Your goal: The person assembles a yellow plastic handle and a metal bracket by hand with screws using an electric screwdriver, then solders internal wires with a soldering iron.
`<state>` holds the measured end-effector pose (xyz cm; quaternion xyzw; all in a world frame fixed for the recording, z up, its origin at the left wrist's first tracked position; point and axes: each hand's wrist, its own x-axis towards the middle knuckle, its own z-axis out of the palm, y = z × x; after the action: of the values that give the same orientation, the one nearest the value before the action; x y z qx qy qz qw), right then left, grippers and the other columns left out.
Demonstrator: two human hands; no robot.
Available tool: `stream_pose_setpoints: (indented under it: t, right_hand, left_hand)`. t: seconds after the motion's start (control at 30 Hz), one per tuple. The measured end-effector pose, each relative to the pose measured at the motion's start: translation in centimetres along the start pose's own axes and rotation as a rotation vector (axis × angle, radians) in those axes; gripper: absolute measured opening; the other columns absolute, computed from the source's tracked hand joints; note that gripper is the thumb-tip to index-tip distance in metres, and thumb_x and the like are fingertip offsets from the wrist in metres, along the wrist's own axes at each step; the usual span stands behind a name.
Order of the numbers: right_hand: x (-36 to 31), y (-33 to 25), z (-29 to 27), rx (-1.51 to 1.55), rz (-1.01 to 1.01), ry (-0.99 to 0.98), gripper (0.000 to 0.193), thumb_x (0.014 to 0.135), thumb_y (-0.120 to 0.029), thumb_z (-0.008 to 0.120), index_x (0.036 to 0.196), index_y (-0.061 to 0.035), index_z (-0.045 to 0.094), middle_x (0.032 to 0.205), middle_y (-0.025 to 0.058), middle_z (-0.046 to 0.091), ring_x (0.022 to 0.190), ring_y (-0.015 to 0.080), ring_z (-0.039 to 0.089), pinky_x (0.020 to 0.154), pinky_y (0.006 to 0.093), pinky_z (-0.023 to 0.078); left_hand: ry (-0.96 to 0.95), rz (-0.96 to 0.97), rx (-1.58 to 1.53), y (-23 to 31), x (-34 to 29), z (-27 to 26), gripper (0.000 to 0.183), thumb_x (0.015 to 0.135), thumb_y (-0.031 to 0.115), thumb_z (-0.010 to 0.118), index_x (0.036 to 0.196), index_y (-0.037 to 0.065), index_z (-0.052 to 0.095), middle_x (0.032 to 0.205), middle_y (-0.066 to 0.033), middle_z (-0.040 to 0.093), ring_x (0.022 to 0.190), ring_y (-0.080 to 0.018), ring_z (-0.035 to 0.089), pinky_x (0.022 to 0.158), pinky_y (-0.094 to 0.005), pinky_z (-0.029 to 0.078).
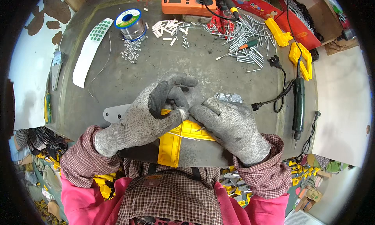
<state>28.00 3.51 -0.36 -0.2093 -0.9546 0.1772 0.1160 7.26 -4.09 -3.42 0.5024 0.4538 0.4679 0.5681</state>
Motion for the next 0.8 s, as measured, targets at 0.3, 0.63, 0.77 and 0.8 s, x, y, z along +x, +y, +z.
stream_pose_setpoints:
  t: [0.3, 0.63, 0.77, 0.8]
  right_hand:
    - [0.1, 3.4, 2.1, 1.262, 0.350, -0.231, 0.021, 0.085, -0.019, 0.073, 0.093, -0.0028, 0.062, 0.078, -0.0015, 0.053, 0.072, 0.0062, 0.045, 0.062, 0.0255, 0.040]
    - [0.4, -0.8, 0.1, -0.020, 0.034, 0.002, 0.017, 0.089, -0.017, 0.061, 0.102, -0.0069, 0.059, 0.080, 0.0092, 0.056, 0.072, 0.0300, 0.061, 0.064, 0.0395, 0.050]
    - [0.4, -0.9, -0.2, 0.605, 0.361, -0.075, 0.016, 0.094, -0.020, 0.058, 0.096, -0.0037, 0.058, 0.079, 0.0084, 0.058, 0.071, 0.0193, 0.059, 0.064, 0.0340, 0.048]
    - [0.7, -0.6, -0.1, 0.607, 0.357, -0.075, 0.016, 0.094, -0.020, 0.058, 0.096, -0.0037, 0.058, 0.079, 0.0084, 0.058, 0.071, 0.0193, 0.059, 0.064, 0.0340, 0.048]
  left_hand:
    - [-0.093, 0.663, 1.084, 1.3, -1.0, 1.2, 0.054, 0.081, 0.012, 0.067, 0.133, 0.010, 0.051, 0.093, -0.0060, 0.064, 0.090, -0.0250, 0.062, 0.096, -0.0417, 0.044]
    - [0.048, 0.167, 0.477, -0.2, -0.5, 0.1, 0.047, 0.089, 0.004, 0.060, 0.133, 0.001, 0.045, 0.106, -0.0121, 0.064, 0.095, -0.0204, 0.067, 0.089, -0.0318, 0.049]
    - [0.031, 0.264, 0.587, 0.3, -1.1, 0.3, 0.045, 0.090, 0.003, 0.059, 0.133, 0.001, 0.045, 0.111, -0.0132, 0.062, 0.097, -0.0173, 0.066, 0.091, -0.0325, 0.049]
    - [0.026, 0.239, 0.558, 0.7, -1.2, 0.3, 0.044, 0.090, 0.003, 0.058, 0.132, 0.001, 0.045, 0.113, -0.0134, 0.061, 0.101, -0.0176, 0.065, 0.092, -0.0325, 0.049]
